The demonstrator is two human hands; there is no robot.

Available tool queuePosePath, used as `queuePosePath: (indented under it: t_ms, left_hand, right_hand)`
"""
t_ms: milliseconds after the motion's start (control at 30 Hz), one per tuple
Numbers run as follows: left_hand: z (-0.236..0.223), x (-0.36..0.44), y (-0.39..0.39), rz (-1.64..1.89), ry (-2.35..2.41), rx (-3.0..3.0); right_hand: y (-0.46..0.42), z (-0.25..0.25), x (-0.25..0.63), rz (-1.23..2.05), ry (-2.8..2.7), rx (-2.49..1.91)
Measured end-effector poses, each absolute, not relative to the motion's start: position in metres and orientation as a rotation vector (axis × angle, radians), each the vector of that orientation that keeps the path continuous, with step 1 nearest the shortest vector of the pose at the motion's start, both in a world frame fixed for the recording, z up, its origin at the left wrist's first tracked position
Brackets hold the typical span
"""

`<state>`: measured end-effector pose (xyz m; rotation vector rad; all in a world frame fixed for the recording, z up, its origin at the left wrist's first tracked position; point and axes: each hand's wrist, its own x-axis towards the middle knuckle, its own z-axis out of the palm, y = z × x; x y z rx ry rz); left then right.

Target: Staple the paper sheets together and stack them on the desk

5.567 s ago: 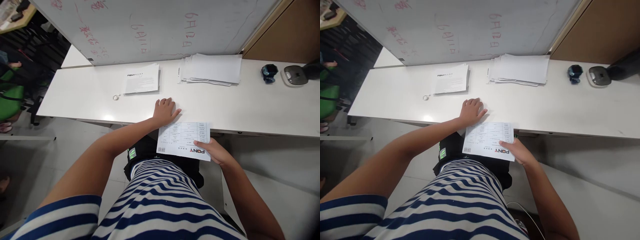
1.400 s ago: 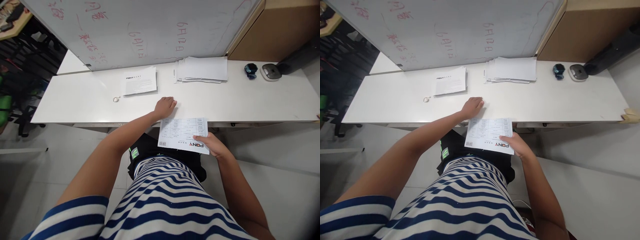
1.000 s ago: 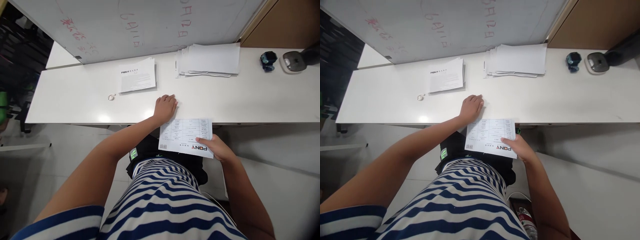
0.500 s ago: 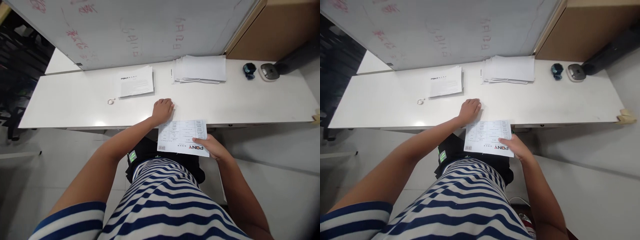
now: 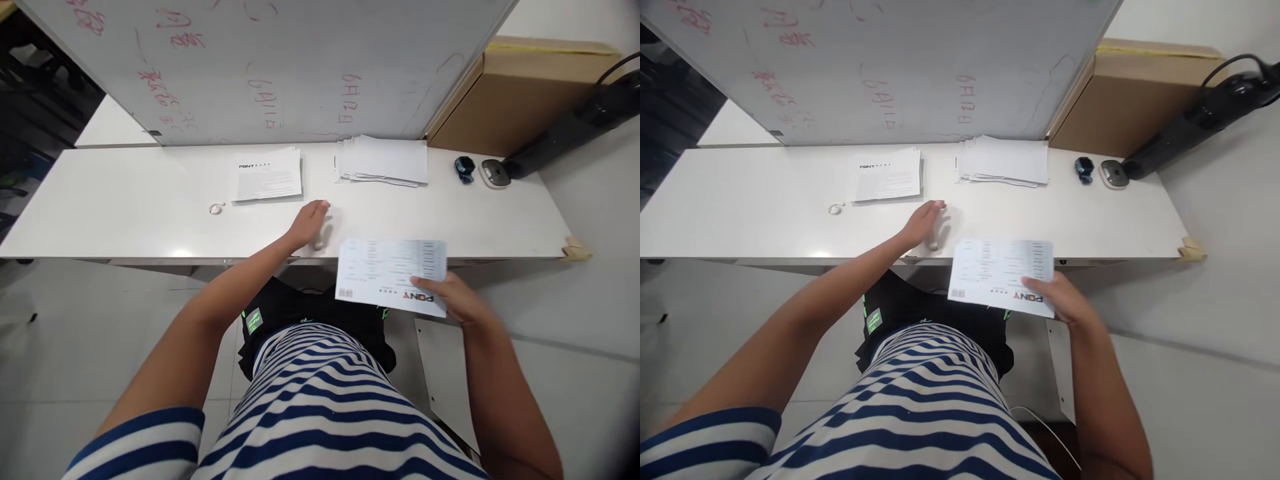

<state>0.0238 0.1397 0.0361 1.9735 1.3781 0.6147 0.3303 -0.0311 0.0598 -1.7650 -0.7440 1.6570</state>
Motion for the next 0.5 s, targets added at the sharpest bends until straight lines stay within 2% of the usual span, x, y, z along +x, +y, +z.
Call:
queuePosePath:
  t_ms: [100,200,333,500]
  left_hand:
    - [0.025,0.0,0.136,0.747,1.532,1.928]
    - [0.006,-0.021,0.134,0.747,1.508,2.184]
    - [-0.014,-0.032,0.136,0.807,1.424,2.41]
    - [-0.017,-0.028,0.137,0.782,1.465,2.452]
  right_hand:
    - [-0.007,0.091,0.358,1.401,-0.822,-1.794]
    - [0.049,0.109,0.377,1.267,-0.896,-1.699]
    - [0.157,0.107,0.387,1.186,-0.921,-1.685]
    - [0.259,0.093,0.377,1.056,-1.193,-2.039]
